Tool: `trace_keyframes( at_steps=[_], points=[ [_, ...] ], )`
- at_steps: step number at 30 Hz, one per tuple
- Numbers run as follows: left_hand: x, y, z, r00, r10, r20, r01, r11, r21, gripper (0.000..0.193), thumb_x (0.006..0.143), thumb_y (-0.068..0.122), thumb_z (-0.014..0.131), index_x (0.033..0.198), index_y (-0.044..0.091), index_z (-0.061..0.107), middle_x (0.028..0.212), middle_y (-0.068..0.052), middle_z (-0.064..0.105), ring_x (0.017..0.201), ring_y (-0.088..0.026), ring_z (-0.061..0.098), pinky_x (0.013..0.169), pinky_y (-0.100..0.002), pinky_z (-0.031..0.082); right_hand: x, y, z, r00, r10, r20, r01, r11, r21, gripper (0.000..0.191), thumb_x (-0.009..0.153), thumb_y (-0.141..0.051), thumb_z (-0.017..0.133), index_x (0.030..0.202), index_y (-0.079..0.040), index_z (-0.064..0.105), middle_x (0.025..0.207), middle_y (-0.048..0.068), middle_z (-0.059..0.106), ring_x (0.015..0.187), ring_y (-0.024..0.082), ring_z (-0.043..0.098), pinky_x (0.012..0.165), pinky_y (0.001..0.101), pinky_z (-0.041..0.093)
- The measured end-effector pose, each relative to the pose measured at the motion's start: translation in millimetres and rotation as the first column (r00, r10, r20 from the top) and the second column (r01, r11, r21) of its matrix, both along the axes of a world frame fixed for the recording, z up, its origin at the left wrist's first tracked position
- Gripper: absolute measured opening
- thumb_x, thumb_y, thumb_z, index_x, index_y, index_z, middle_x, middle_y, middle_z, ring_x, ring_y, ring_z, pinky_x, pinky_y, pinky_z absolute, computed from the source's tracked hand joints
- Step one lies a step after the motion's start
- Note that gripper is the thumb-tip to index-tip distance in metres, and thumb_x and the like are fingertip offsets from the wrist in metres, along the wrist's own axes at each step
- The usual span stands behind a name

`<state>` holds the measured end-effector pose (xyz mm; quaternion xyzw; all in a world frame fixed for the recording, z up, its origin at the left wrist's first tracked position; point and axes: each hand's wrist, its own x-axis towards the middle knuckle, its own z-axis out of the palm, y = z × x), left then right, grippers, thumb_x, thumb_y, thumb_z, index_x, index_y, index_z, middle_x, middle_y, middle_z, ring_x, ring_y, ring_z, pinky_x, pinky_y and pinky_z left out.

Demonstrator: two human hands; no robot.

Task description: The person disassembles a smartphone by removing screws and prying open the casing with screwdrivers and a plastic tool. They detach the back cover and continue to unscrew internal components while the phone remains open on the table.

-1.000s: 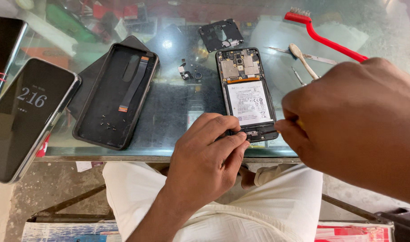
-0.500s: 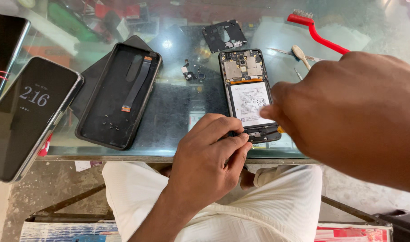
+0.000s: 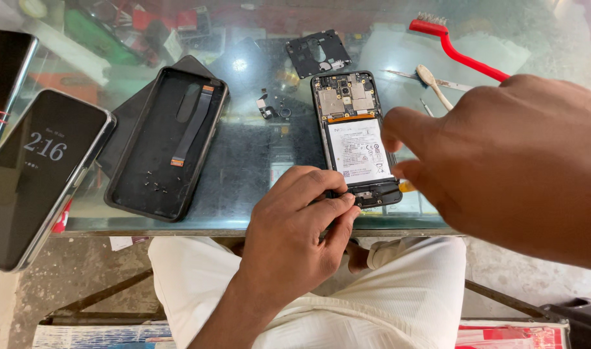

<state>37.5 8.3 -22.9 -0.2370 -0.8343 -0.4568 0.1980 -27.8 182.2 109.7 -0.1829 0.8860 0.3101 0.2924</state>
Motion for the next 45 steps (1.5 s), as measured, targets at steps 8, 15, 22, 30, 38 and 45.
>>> trace_keyframes(
  at_steps=[8,15,22,30,38,45],
  points=[
    [0,0,0,1.0,0.003,-0.004,-0.003,1.0,0.007,0.01,0.083,0.005,0.082,0.09,0.002,0.075,0.103,-0.004,0.069,0.099,-0.021,0.067,0.078,-0.033,0.058,3,14,-6,0.873,0.284,-0.397,-0.481,0.637,-0.602,0.048,0.075,-0.039,0.069,0.119,-0.022,0.058,0.08,-0.003,0.069,0.061,0.017,0.071,0.047,0.0315,0.05],
    [0,0,0,1.0,0.004,-0.006,-0.004,1.0,0.003,0.012,0.082,0.005,0.083,0.091,0.002,0.075,0.102,-0.004,0.069,0.098,-0.022,0.067,0.078,-0.034,0.058,12,7,-2,0.978,-0.123,-0.169,0.086,0.974,-0.21,0.047,0.088,-0.048,0.071,0.131,-0.038,0.054,0.076,-0.011,0.067,0.058,0.012,0.069,0.057,0.0322,0.055],
    [-1,0,1,1.0,0.017,-0.007,-0.017,1.0,-0.003,0.012,0.082,0.005,0.083,0.09,0.003,0.075,0.102,-0.003,0.07,0.098,-0.021,0.067,0.079,-0.034,0.057,16,1,3,0.982,-0.118,-0.144,0.072,0.953,-0.294,0.056,0.08,-0.06,0.069,0.129,-0.039,0.052,0.084,-0.018,0.071,0.062,0.008,0.073,0.059,0.0285,0.055],
    [-1,0,0,1.0,0.013,-0.006,-0.013,1.0,-0.007,0.012,0.082,0.005,0.083,0.091,0.002,0.076,0.102,-0.003,0.07,0.098,-0.021,0.067,0.079,-0.034,0.057,22,16,-9,0.917,0.043,-0.397,-0.285,0.767,-0.575,0.038,0.079,-0.04,0.072,0.114,-0.028,0.065,0.08,-0.008,0.073,0.067,0.014,0.072,0.059,0.0345,0.055],
    [-1,0,0,1.0,0.018,0.004,-0.018,1.0,-0.011,0.011,0.082,0.005,0.083,0.091,0.002,0.077,0.101,-0.003,0.07,0.097,-0.02,0.067,0.078,-0.033,0.057,31,22,-16,0.906,-0.396,-0.148,0.375,0.914,-0.154,0.036,0.096,-0.05,0.057,0.13,-0.04,0.059,0.087,-0.012,0.082,0.071,0.003,0.078,0.069,0.0224,0.062],
    [-1,-1,2,0.999,0.016,0.028,-0.016,1.0,-0.008,0.01,0.083,0.005,0.082,0.091,0.003,0.078,0.101,-0.002,0.07,0.096,-0.018,0.067,0.077,-0.032,0.058,61,52,-49,0.841,-0.523,-0.138,0.128,0.44,-0.889,0.025,0.079,-0.021,0.084,0.099,-0.009,0.075,0.084,0.003,0.071,0.073,0.013,0.071,0.065,0.028,0.061]
  ],
)
